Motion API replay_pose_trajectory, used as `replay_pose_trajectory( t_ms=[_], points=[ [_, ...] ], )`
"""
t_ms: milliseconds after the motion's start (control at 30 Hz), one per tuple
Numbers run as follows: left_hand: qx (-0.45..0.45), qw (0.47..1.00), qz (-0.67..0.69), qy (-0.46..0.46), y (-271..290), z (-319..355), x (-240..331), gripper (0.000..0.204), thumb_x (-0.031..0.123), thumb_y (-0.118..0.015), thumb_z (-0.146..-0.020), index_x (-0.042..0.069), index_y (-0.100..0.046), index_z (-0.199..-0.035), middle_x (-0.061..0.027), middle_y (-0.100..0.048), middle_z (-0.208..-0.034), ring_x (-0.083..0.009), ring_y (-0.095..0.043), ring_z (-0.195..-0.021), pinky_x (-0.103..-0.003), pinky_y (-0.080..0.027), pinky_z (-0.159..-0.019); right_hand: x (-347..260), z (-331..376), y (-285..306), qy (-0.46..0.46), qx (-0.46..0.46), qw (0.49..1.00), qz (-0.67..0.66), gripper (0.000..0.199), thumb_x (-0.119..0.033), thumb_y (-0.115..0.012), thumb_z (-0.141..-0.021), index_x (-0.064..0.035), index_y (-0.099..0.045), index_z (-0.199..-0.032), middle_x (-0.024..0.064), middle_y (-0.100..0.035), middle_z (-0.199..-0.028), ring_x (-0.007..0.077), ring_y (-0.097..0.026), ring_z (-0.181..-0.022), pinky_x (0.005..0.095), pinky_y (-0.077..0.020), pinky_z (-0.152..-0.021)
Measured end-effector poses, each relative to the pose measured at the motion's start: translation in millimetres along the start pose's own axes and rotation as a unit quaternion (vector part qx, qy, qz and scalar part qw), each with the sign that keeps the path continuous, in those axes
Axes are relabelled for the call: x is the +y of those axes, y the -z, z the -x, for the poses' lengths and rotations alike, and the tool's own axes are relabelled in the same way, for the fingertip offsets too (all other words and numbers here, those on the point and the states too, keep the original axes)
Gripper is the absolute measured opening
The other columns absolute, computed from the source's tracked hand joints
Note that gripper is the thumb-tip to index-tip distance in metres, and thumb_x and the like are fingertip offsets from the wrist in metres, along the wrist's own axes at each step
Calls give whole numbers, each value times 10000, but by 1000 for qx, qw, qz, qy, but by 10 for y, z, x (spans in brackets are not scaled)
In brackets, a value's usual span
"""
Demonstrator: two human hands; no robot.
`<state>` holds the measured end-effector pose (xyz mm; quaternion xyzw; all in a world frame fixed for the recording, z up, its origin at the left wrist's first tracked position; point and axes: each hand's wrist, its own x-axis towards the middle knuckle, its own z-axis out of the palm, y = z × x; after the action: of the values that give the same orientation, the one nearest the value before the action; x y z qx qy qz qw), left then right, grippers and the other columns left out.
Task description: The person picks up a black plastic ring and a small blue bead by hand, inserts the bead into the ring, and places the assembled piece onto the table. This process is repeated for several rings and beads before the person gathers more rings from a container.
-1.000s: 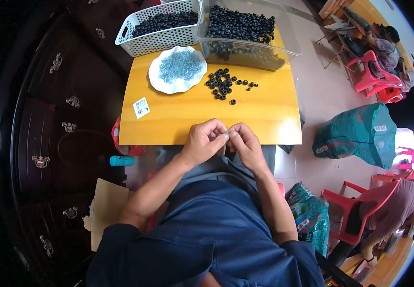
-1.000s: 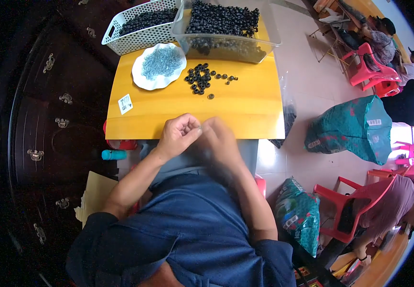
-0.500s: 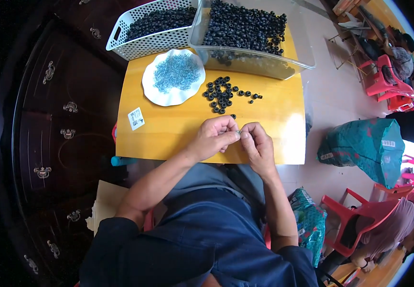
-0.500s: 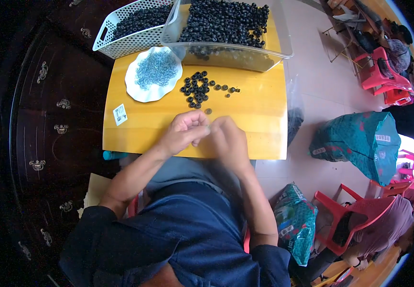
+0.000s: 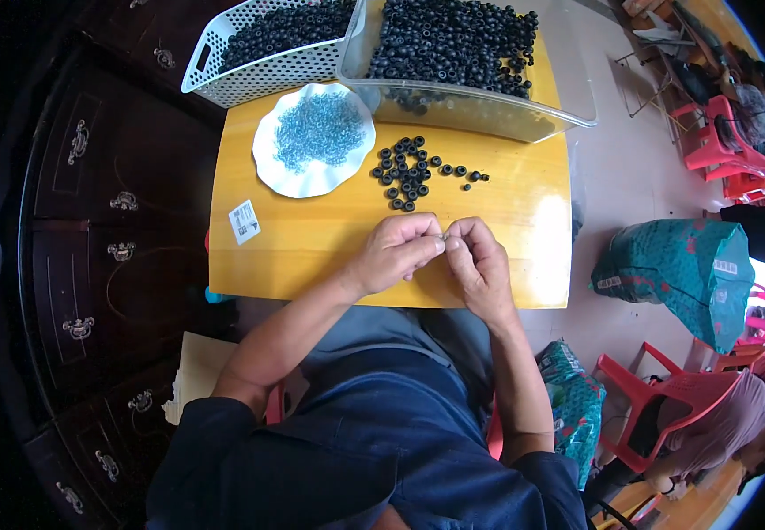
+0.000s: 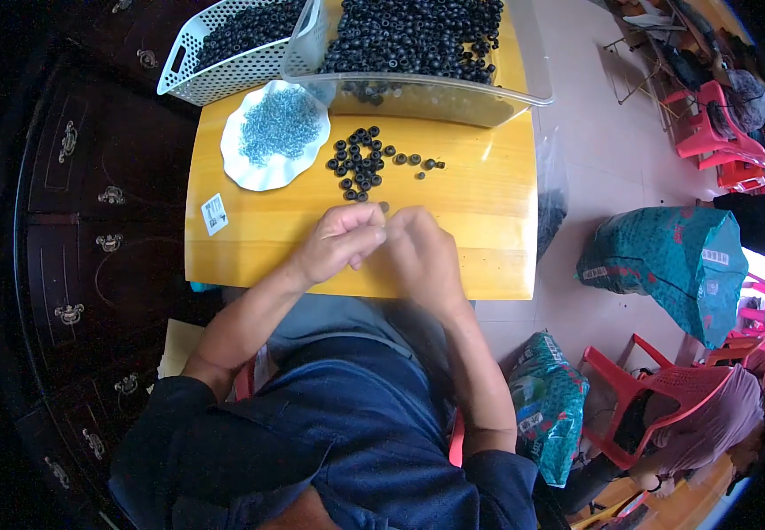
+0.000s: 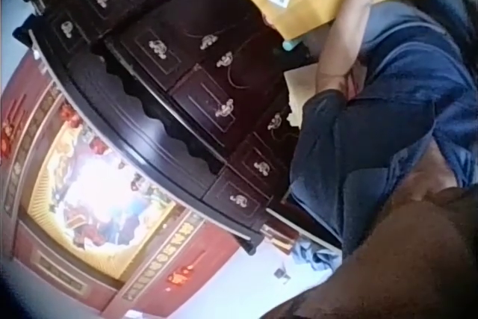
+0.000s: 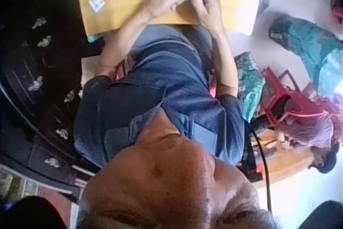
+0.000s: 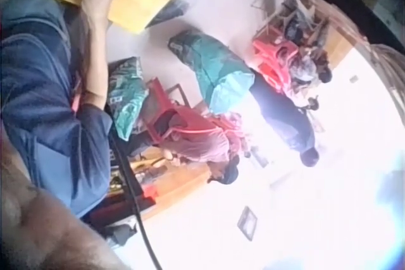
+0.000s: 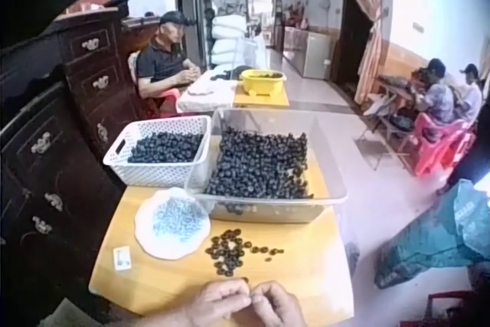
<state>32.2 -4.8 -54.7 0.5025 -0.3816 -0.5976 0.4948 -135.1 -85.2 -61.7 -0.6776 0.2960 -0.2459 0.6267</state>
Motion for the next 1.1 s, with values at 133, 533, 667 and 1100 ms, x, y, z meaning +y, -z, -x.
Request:
replay_pose_trajectory(
  t_ms=[133, 533, 667, 1100],
  points=[
    [-1, 1000, 17, -7, -22, 9, -22, 189, 202, -527, -997, 81, -547, -853, 39, -482, -719, -47, -449, -614, -203, -391, -546, -5, -46, -21, -11, 30, 999, -2, 110, -140, -536, -1026, -35, -552, -997, -46, -510, -754, 21, -453, -676, 196, -378, -586],
    [60, 996, -42, -42, 43, 56, -143, 137, 179, -556, -1000, 68, -574, -922, 18, -551, -774, -36, -493, -660, -200, -418, -580, 61, -432, -4, 98, 118, 909, 387, 129, -142, -628, -926, -41, -613, -1004, 193, -680, -817, 375, -672, -697, 431, -516, -612],
    [76, 991, -91, -55, 66, 104, -199, 143, 184, -567, -1004, 59, -575, -935, 37, -546, -782, -20, -480, -668, -193, -409, -587, 32, -501, -62, 102, 143, 887, 427, 134, -147, -631, -920, -57, -615, -1018, 191, -688, -832, 384, -677, -724, 447, -522, -634],
    [119, 962, -205, -132, -57, 141, -101, 98, 81, -633, -931, 29, -576, -871, 48, -516, -695, -6, -448, -612, -212, -372, -530, 0, -81, 104, -9, 109, 979, 172, 126, -137, -619, -983, -11, -621, -976, 12, -608, -746, 70, -527, -656, 235, -442, -609]
  ],
)
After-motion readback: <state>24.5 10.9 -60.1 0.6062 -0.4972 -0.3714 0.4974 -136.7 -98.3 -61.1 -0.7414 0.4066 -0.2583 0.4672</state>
